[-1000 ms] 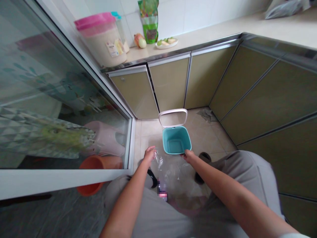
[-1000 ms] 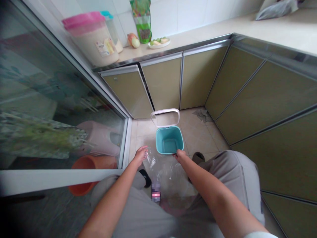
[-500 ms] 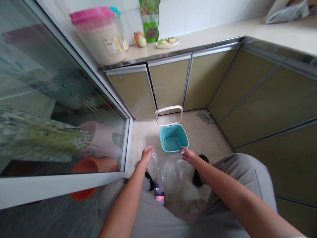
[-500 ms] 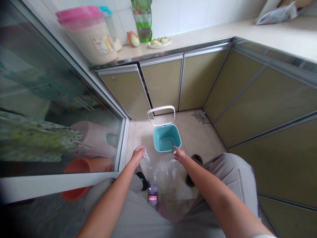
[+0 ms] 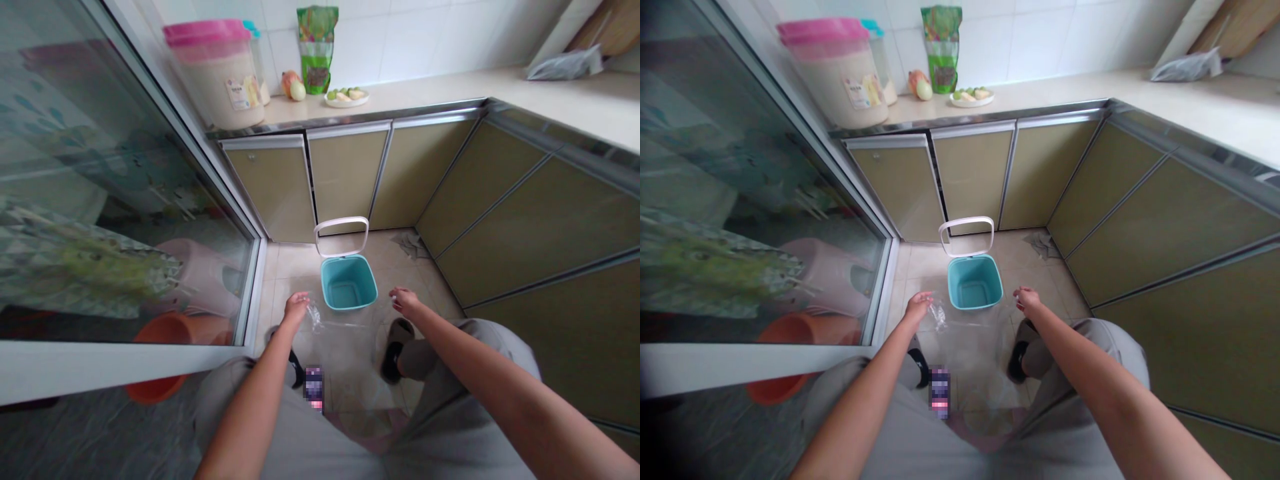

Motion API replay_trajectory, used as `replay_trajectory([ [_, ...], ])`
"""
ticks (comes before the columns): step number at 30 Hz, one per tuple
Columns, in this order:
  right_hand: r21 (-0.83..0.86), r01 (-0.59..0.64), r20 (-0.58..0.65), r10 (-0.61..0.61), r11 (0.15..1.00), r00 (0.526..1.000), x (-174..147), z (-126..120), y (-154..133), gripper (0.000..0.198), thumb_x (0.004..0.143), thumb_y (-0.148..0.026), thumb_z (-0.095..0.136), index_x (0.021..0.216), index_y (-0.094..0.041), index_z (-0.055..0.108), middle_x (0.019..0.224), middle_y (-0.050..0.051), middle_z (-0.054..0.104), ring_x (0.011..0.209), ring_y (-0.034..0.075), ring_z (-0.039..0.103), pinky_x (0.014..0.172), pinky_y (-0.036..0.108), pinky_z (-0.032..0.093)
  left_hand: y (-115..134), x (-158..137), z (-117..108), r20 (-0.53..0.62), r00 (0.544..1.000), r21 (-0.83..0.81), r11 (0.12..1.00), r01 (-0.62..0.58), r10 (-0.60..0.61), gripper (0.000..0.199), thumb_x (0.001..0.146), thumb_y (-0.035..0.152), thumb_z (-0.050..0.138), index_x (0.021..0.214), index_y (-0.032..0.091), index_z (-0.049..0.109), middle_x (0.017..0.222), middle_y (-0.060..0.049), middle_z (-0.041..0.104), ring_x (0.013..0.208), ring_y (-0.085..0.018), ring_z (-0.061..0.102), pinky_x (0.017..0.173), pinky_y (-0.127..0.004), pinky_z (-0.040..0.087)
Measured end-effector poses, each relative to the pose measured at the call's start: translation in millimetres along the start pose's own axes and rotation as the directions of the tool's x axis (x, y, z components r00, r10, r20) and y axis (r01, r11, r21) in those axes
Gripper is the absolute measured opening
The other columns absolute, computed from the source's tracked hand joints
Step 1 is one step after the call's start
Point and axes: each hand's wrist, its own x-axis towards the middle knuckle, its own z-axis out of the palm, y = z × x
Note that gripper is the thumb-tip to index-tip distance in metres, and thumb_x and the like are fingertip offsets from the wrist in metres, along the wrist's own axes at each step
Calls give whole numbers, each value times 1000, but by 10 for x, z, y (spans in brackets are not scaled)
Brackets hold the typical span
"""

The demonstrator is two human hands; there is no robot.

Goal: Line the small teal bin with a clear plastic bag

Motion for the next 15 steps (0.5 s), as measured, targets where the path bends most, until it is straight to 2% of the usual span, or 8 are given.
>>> replay_trajectory([
  [2,-65,30,-33,-32,997,999,62,-119,-155,33,79,-29,76,109,-21,63,72,3,67,55,14,58,55,26,49,3,12,-14,-9,1000,-11,1000,14,-15,32,74,8,71,105,13,72,87,-9,74,73,-15,68,67,-25,50],
  [4,-217,99,-58,-114,971,992,104,-216,-284,38,79,-28,75,114,-18,65,77,5,70,59,16,62,57,27,50,-3,31,-25,-15,999,-4,999,32,-32,37,73,4,70,109,13,72,94,-11,76,79,-17,71,70,-26,52],
  [6,-423,160,-56,-202,892,978,128,-285,-399,38,80,-27,74,116,-17,68,82,8,73,67,19,66,62,28,52,-19,52,-32,-27,999,78,997,24,-22,37,75,7,71,111,13,71,98,-12,77,82,-19,72,73,-28,54],
  [8,-603,186,-27,-253,775,967,135,-309,-542,39,80,-27,74,118,-15,70,88,10,74,79,23,71,71,32,55,-44,65,-39,-47,999,195,981,1,8,32,77,11,73,109,14,72,100,-12,77,86,-21,73,76,-30,55],
  [11,-732,255,55,-317,632,947,121,-208,-910,47,85,-28,71,129,-10,69,100,15,75,96,30,72,84,36,56,-75,48,-51,-94,993,331,943,-38,73,27,77,13,76,104,17,73,110,-13,75,103,-25,72,90,-34,54],
  [13,-720,340,118,-376,605,919,102,-44,-1272,55,89,-28,66,140,-8,63,106,17,75,100,30,72,87,36,55,-74,18,-58,-113,981,435,896,-91,155,30,78,13,76,107,19,73,118,-13,72,114,-26,68,101,-35,50],
  [15,-677,435,171,-447,594,878,84,163,-1677,64,91,-29,64,151,-9,53,111,16,75,101,29,72,89,36,55,-54,-14,-63,-94,968,527,837,-150,233,32,81,13,74,113,20,72,122,-13,69,117,-25,67,105,-35,47],
])
